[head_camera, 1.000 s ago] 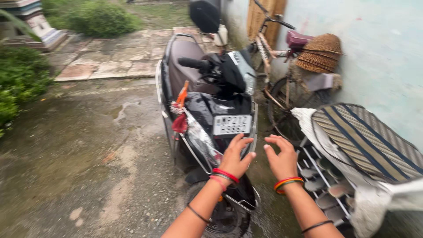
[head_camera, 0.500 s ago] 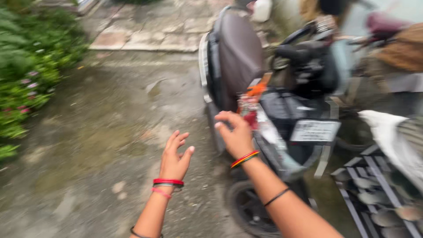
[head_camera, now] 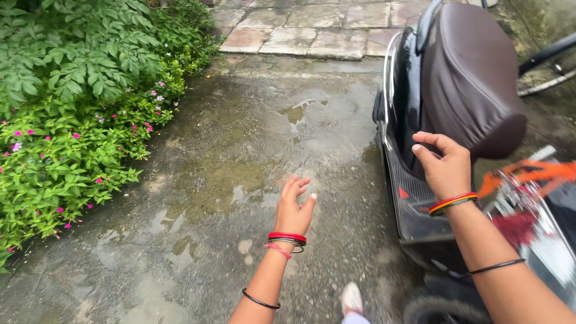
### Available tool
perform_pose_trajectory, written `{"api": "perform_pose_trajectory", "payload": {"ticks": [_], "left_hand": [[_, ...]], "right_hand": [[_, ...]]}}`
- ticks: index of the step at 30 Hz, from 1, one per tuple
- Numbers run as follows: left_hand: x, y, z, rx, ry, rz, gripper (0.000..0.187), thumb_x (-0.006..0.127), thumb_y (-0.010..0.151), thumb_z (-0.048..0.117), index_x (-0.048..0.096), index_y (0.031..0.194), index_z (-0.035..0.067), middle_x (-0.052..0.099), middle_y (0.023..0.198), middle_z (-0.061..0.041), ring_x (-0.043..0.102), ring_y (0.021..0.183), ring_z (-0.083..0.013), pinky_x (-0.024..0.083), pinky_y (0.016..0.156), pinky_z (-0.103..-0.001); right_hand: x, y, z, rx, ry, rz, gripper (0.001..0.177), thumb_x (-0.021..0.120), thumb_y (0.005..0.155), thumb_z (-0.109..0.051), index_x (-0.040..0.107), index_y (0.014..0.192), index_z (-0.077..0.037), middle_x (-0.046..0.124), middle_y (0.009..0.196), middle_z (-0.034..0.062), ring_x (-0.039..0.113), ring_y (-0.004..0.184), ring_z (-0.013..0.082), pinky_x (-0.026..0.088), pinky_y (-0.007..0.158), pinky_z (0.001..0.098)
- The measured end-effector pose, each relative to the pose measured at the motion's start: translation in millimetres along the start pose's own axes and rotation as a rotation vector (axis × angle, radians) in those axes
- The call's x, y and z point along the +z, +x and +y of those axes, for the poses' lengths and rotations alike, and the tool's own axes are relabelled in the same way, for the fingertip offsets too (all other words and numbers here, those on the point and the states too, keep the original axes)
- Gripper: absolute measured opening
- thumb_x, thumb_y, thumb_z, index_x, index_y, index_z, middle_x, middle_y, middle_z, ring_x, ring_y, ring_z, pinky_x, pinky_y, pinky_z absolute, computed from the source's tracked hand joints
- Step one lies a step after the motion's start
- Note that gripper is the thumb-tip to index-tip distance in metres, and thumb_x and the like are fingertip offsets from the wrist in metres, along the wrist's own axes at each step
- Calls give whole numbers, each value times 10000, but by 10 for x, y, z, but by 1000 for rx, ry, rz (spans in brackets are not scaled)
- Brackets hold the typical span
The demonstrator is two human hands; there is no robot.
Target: The person carries a dustpan outside, empties it into a bucket of water, and hangs it on a wall; then they organize several pairs of footwear on a rack and touch a bicycle and a scooter.
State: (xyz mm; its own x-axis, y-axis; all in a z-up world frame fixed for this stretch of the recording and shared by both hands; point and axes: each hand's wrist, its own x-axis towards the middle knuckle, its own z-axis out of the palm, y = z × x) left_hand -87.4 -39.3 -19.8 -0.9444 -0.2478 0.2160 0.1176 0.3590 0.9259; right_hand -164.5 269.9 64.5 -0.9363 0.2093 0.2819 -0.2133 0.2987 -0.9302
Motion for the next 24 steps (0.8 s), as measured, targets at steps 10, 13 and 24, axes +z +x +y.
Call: {"api": "perform_pose_trajectory", "payload": {"ticks": [10,13,24], "left_hand": [[312,2577,-42,160,53,8,431,720,852,128,658,1278,126,468,1545,-181,686,1152,-269,613,775,-347],[207,3194,-274,109,64,26,431,721,852,128,659,1279,128,464,1546,-175,671,1179,-267,631,814,-355],[-363,5568,-2046,-75,152,129,467,723,826,35,664,1276,144,521,1520,-97,710,1094,-248,610,846,-340]], "right_hand": [[1572,2005,724,-12,235,-23,213,730,891,-44,757,1101,-16,756,1033,9,668,905,49,520,815,207],[1934,2573,783,192,104,-45,226,760,960,-27,802,1180,0,675,845,109,453,729,181,350,649,336],[3620,4840,1566,141,368,-132,203,684,938,-32,730,1131,13,772,1081,81,692,970,92,518,862,214]]}}
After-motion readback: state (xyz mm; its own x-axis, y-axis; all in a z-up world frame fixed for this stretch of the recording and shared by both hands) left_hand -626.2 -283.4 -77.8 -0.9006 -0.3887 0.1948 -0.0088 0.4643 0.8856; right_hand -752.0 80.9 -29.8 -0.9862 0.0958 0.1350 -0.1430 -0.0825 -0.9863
